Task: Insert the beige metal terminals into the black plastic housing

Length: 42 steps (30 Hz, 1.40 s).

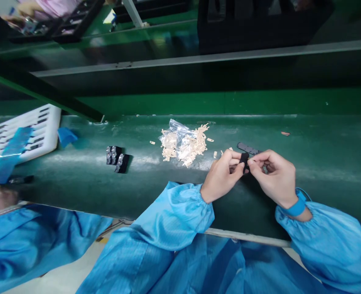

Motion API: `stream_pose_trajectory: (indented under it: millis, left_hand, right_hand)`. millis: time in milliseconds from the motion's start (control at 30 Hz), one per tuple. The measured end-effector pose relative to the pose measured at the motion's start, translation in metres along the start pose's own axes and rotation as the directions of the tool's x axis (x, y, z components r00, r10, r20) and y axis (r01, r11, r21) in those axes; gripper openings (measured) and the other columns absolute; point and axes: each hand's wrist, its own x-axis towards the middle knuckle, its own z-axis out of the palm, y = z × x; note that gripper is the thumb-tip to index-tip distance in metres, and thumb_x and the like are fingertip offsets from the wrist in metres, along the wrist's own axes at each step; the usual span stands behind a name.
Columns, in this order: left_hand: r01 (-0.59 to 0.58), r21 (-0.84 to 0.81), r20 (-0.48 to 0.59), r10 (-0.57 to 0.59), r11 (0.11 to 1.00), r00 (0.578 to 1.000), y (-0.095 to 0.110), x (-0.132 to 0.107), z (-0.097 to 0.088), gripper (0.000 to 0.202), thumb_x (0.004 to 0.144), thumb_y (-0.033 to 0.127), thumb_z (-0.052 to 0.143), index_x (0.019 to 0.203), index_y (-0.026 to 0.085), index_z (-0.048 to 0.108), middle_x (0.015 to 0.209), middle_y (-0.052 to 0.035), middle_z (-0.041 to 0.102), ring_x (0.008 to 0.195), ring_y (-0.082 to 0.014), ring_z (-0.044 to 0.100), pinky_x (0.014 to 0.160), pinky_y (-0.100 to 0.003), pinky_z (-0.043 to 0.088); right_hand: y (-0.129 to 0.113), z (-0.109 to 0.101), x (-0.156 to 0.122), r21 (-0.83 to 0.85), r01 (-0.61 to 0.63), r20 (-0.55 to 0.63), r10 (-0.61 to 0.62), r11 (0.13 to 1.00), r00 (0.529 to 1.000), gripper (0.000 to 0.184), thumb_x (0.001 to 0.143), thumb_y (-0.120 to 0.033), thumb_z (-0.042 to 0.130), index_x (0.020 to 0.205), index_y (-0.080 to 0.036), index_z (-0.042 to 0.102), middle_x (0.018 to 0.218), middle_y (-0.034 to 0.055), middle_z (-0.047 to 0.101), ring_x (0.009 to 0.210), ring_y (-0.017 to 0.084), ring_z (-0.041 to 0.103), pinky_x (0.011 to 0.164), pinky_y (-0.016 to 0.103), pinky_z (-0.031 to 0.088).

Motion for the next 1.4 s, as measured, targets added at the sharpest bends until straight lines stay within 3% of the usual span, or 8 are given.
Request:
stream_pose_trajectory:
  millis: [267,567,767,900,1000,1067,1200,1400]
  left_hand:
    - [-0.027,0.048,-0.006,0.027,0.999,1.0,0.003,0.001,-0.001,0.015,0.097,0.022,0.058,0.111,0.018,0.055,0.101,-0.0064,0.077,0.087,-0.0151,0.076,0.078,-0.025,0.058]
    - [-0.102,0.244,-0.001,0.106,0.964,0.994,0.009,-0.004,-0.003,0.021,0.098,0.024,0.056,0.119,0.021,0.058,0.106,-0.005,0.077,0.1,-0.0176,0.076,0.086,-0.026,0.058]
    - [-0.189,0.469,0.028,0.199,0.863,0.98,0.005,-0.005,-0.006,0.024,0.1,0.027,0.053,0.123,0.023,0.058,0.113,-0.0061,0.075,0.103,-0.02,0.075,0.089,-0.029,0.057]
    - [-0.187,0.62,0.054,0.197,0.762,0.979,0.006,-0.004,-0.008,0.024,0.1,0.028,0.052,0.122,0.022,0.059,0.106,-0.0071,0.076,0.095,-0.022,0.075,0.086,-0.032,0.056]
    - [-0.096,0.498,0.031,0.093,0.862,0.995,0.006,-0.001,-0.008,0.021,0.1,0.027,0.052,0.12,0.022,0.058,0.106,-0.0065,0.077,0.097,-0.0213,0.075,0.085,-0.031,0.056]
    - [-0.003,0.257,0.043,-0.008,0.966,0.999,0.005,0.002,-0.008,0.018,0.101,0.026,0.053,0.118,0.021,0.055,0.108,-0.007,0.077,0.095,-0.0185,0.075,0.081,-0.028,0.057]
    - [0.189,-0.148,0.1,-0.176,0.971,0.979,0.005,0.009,-0.007,0.021,0.099,0.031,0.059,0.11,0.018,0.046,0.106,-0.0124,0.077,0.08,-0.0157,0.075,0.065,-0.022,0.055]
    - [0.199,-0.236,0.083,-0.184,0.951,0.979,0.01,0.009,-0.006,0.03,0.092,0.033,0.07,0.104,0.017,0.047,0.086,-0.0053,0.074,0.076,-0.0162,0.074,0.062,-0.022,0.055]
  right_hand:
    - [0.0,-0.002,0.001,-0.013,0.051,0.003,-0.051,0.999,0.999,0.005,0.089,-0.025,0.073,0.085,-0.023,0.07,0.076,0.0019,0.067,0.061,0.016,0.06,0.056,0.03,0.048]
    - [-0.003,-0.003,0.003,0.062,-0.067,0.023,0.065,0.996,0.998,0.007,0.087,-0.025,0.074,0.083,-0.022,0.068,0.072,0.0009,0.067,0.058,0.014,0.059,0.052,0.027,0.046]
    - [-0.005,-0.003,0.004,0.082,-0.108,0.052,0.104,0.991,0.993,0.01,0.085,-0.027,0.073,0.08,-0.021,0.066,0.067,0.0004,0.065,0.055,0.014,0.058,0.049,0.025,0.045]
    - [-0.006,-0.002,0.004,-0.085,-0.027,0.02,0.029,0.996,0.999,0.008,0.087,-0.025,0.07,0.081,-0.021,0.066,0.068,-0.0001,0.064,0.056,0.014,0.057,0.054,0.027,0.047]
    - [-0.007,-0.003,0.004,-0.267,0.061,-0.036,-0.073,0.962,0.997,0.018,0.086,-0.028,0.072,0.102,-0.021,0.067,0.078,-0.0003,0.064,0.057,0.013,0.055,0.058,0.029,0.047]
    - [-0.007,-0.006,0.005,-0.213,0.042,-0.091,-0.063,0.976,0.994,0.034,0.087,-0.031,0.073,0.118,-0.02,0.062,0.084,0.0001,0.064,0.056,0.012,0.054,0.054,0.028,0.045]
    - [-0.002,-0.012,0.009,0.035,-0.061,-0.052,0.062,0.998,0.997,0.016,0.094,-0.037,0.068,0.095,-0.022,0.065,0.077,0.0016,0.065,0.057,0.013,0.057,0.049,0.025,0.042]
    - [0.0,-0.01,0.011,0.173,-0.159,0.164,0.131,0.972,0.978,0.02,0.092,-0.039,0.072,0.09,-0.021,0.065,0.077,0.0024,0.068,0.065,0.016,0.067,0.053,0.025,0.045]
